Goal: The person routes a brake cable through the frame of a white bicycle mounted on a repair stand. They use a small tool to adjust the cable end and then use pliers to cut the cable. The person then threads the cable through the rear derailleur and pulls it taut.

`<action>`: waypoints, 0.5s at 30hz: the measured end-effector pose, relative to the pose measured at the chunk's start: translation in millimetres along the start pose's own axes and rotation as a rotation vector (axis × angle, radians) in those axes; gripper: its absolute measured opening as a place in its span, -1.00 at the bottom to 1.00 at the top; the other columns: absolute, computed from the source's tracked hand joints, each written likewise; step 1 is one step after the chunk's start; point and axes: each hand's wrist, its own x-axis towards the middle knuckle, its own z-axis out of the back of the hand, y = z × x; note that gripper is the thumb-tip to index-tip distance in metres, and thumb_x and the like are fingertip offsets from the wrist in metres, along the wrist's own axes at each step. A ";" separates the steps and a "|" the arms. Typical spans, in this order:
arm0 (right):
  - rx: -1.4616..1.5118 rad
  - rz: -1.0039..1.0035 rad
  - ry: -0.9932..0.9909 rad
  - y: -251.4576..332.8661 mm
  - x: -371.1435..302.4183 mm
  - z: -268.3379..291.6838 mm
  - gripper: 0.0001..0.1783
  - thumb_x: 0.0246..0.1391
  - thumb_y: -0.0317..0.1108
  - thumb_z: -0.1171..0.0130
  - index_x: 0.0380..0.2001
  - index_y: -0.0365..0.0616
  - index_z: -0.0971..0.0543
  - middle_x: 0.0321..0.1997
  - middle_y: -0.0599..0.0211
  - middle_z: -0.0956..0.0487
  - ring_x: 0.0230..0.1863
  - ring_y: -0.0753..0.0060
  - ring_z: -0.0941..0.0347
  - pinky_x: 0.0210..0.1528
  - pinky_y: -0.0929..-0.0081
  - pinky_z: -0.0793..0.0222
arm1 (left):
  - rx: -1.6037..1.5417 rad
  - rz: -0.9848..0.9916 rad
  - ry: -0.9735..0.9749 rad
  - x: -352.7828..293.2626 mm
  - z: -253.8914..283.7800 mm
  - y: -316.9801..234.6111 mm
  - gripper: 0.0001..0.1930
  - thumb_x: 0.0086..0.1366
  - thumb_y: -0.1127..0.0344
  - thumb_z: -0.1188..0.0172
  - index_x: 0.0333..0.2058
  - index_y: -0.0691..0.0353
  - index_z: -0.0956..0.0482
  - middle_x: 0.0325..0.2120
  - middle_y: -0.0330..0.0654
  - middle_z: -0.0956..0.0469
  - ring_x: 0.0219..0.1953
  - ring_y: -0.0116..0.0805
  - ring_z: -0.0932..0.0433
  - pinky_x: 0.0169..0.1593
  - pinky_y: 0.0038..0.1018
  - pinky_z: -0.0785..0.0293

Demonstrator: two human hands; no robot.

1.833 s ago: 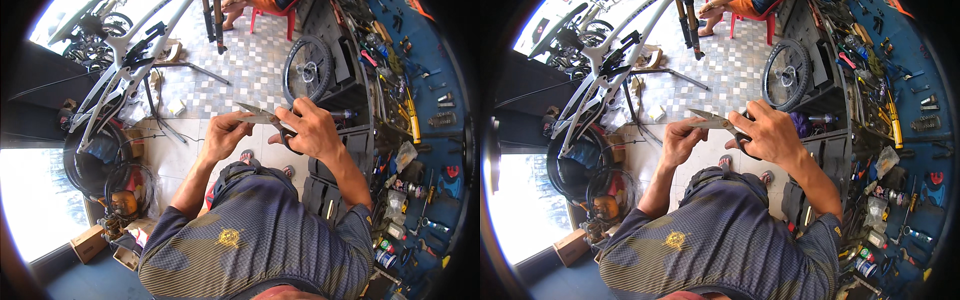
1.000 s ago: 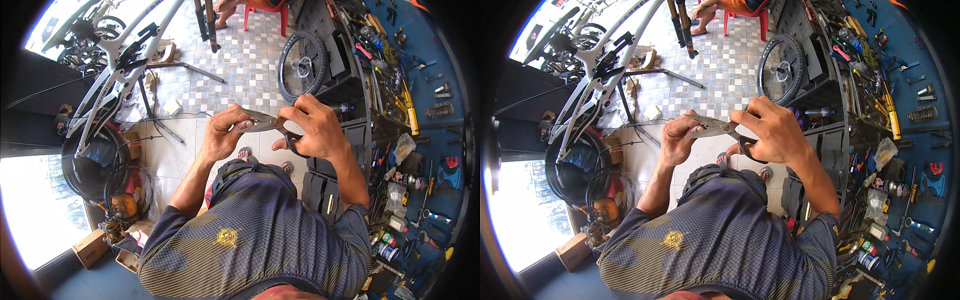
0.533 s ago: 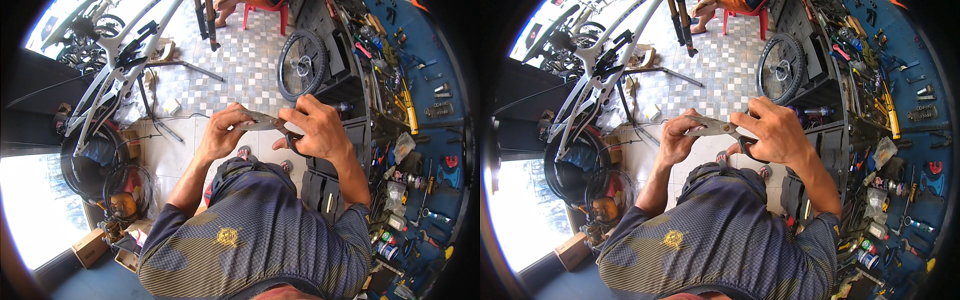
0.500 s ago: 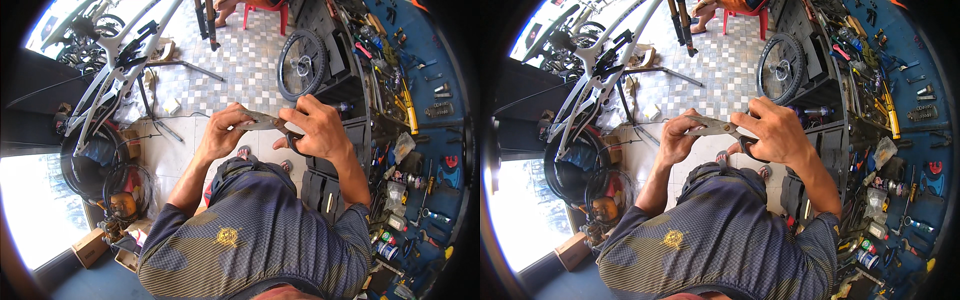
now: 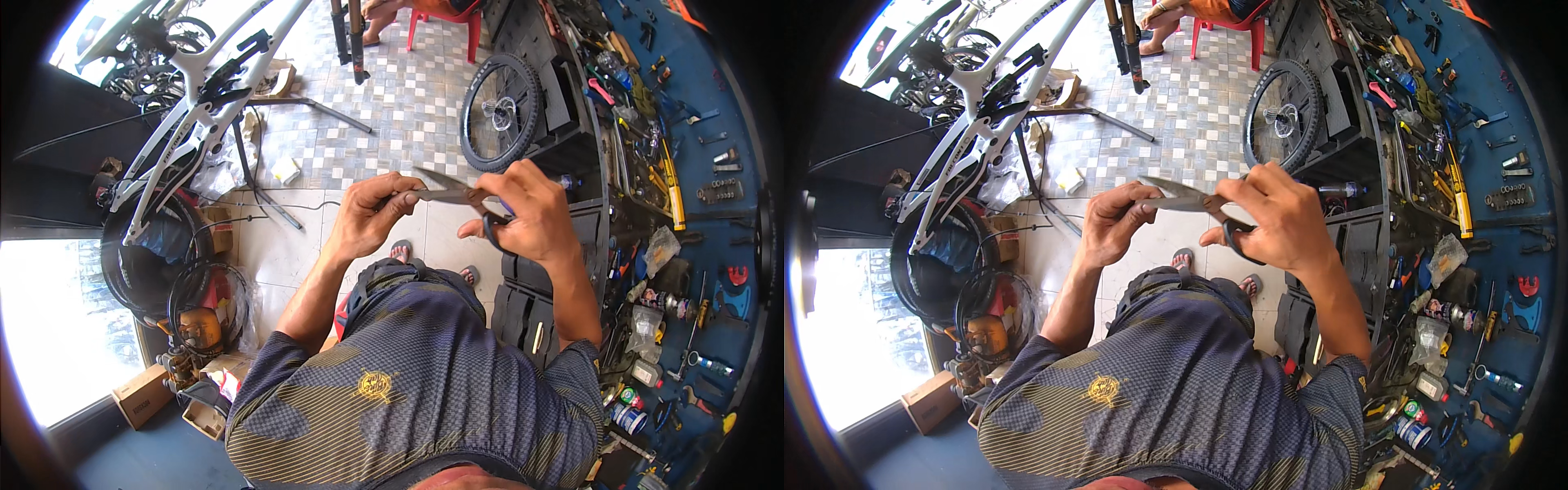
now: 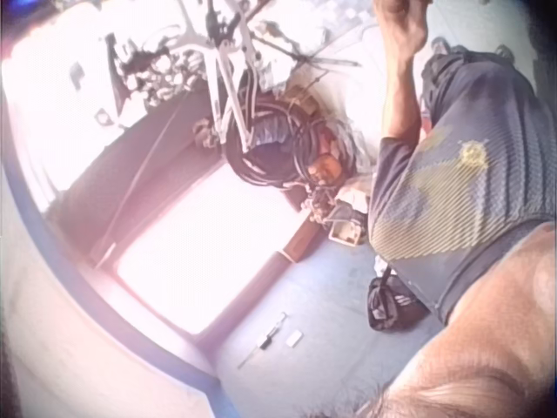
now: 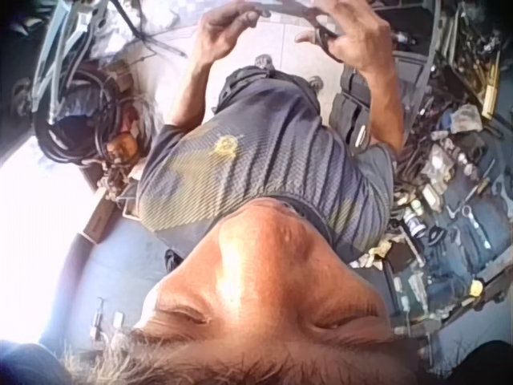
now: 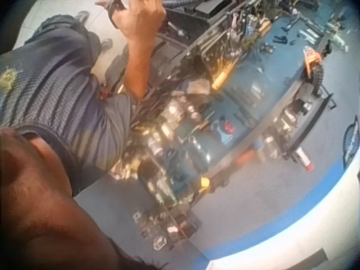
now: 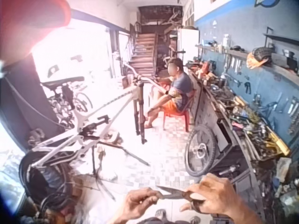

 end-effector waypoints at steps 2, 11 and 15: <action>-0.015 0.021 0.023 3.6 -0.3 -8.0 -0.39 -0.36 0.16 -0.54 -0.29 0.00 -0.62 -0.51 0.47 -0.40 -0.44 0.40 -0.42 -0.48 0.45 -0.42 | -0.083 -0.006 -0.020 -3.6 0.0 3.6 -0.86 0.38 0.39 -0.18 -0.17 0.30 -0.63 -0.48 -0.25 -0.55 -0.43 -0.52 -0.47 -0.31 -0.53 -0.43; -0.062 0.075 0.013 9.0 3.3 -16.9 -0.42 -0.28 0.17 -0.51 -0.26 0.04 -0.61 -0.51 0.47 -0.38 -0.46 0.44 -0.40 -0.53 0.46 -0.39 | -0.132 0.013 -0.058 -16.5 1.8 -2.8 -0.83 0.41 0.36 -0.15 -0.17 0.37 -0.59 -0.49 -0.26 -0.54 -0.41 -0.55 -0.46 -0.30 -0.55 -0.43; -0.084 0.094 0.015 11.2 3.8 -17.3 -0.43 -0.25 0.13 -0.51 -0.23 0.05 -0.61 -0.53 0.47 -0.35 -0.48 0.45 -0.38 -0.55 0.47 -0.36 | -0.161 -0.002 -0.085 -20.4 0.3 -2.2 -0.81 0.42 0.34 -0.15 -0.17 0.36 -0.60 -0.51 -0.28 -0.53 -0.42 -0.57 -0.45 -0.31 -0.57 -0.42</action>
